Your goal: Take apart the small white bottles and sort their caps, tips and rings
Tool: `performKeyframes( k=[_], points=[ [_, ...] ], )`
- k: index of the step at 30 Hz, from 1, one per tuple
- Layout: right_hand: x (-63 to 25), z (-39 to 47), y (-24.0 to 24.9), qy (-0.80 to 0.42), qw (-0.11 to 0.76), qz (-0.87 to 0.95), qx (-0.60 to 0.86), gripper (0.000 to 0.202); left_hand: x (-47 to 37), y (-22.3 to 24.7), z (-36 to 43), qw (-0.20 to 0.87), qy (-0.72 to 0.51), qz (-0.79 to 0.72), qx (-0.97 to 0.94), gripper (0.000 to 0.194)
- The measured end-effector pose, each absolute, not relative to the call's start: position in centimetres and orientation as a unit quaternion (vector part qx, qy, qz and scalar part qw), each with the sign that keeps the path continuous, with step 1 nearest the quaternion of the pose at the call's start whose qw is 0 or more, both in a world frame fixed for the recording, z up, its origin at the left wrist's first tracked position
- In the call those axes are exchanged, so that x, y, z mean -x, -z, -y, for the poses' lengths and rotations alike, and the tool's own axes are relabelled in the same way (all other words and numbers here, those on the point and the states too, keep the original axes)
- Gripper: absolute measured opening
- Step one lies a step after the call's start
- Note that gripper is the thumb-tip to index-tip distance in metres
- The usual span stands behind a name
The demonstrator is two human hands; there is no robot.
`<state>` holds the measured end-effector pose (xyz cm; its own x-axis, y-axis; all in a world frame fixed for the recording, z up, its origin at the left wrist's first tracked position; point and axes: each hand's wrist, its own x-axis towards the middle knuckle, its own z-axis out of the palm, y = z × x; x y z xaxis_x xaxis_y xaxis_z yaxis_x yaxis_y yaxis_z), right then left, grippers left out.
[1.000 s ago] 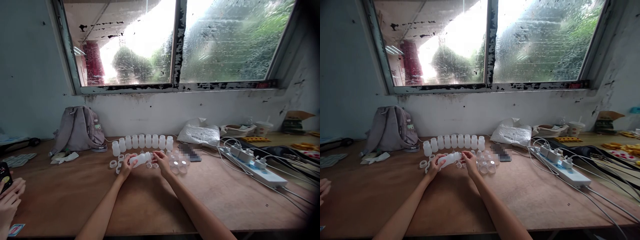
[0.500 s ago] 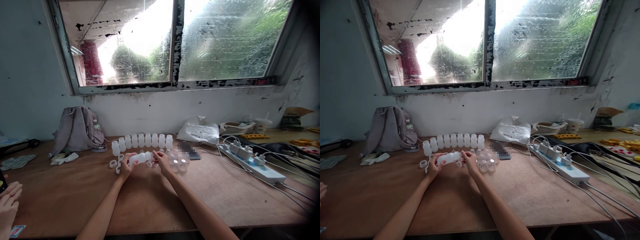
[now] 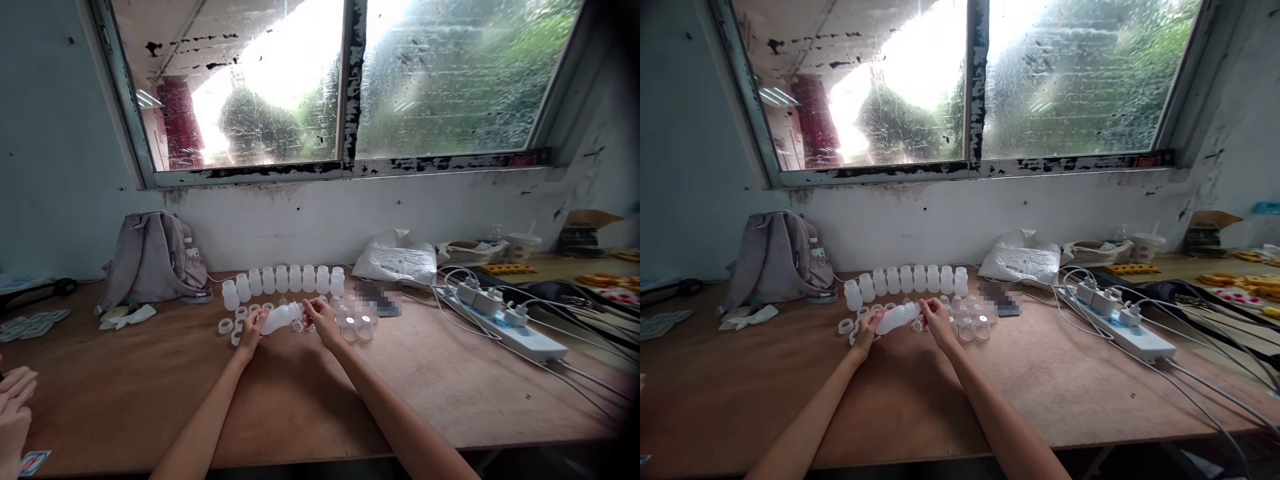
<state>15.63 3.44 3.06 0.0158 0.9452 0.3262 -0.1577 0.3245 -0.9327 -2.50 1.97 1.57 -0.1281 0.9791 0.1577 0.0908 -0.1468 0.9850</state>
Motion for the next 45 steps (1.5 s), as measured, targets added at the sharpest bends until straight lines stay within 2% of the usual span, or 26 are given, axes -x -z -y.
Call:
performKeyframes(
  k=[4,9,13,16,19,23,29,34,39,43,45],
  points=[
    [-15.8,-3.4,-3.4,-0.446,0.604,0.552,0.363,0.033,2.6,-1.5,-2.0,0.373,-0.533,-0.521,-0.553,0.035],
    [-16.2,-3.9,-2.8,-0.430,0.584,0.566,0.391,0.039,3.1,-2.2,-0.9,0.201,-0.518,-0.482,-0.677,0.025],
    [-16.6,-4.6,-2.4,-0.439,0.575,0.550,0.416,0.043,3.0,-2.4,-0.2,0.078,-0.452,-0.397,-0.795,0.039],
    [-16.9,-4.6,-2.7,-0.453,0.570,0.554,0.404,0.038,2.5,-2.0,-0.4,0.041,-0.422,-0.383,-0.821,0.046],
    [-16.8,-4.0,-3.4,-0.481,0.561,0.568,0.361,0.028,2.1,-1.6,-0.8,0.042,-0.441,-0.413,-0.796,0.043],
    [-16.6,-3.2,-4.1,-0.518,0.517,0.599,0.325,0.047,2.1,-1.4,-0.8,0.069,-0.431,-0.403,-0.804,0.041],
    [-16.3,-2.6,-4.6,-0.356,0.513,0.662,0.415,0.033,1.8,-1.0,-0.7,0.070,-0.443,-0.406,-0.796,0.043],
    [-16.3,-2.4,-4.8,-0.459,0.492,0.666,0.322,0.041,1.5,-0.9,-0.9,0.161,-0.462,-0.420,-0.764,0.041],
    [-16.1,-2.6,-4.5,-0.401,0.535,0.624,0.405,0.034,1.2,-1.4,-0.6,0.143,-0.480,-0.436,-0.748,0.040],
    [-16.2,-2.5,-4.8,-0.511,0.511,0.618,0.310,0.040,1.1,-1.6,-0.6,0.292,-0.471,-0.417,-0.720,0.034],
    [-16.3,-2.5,-4.7,-0.540,0.504,0.606,0.296,0.039,1.0,-1.5,-0.6,0.323,-0.468,-0.407,-0.715,0.034]
  ],
)
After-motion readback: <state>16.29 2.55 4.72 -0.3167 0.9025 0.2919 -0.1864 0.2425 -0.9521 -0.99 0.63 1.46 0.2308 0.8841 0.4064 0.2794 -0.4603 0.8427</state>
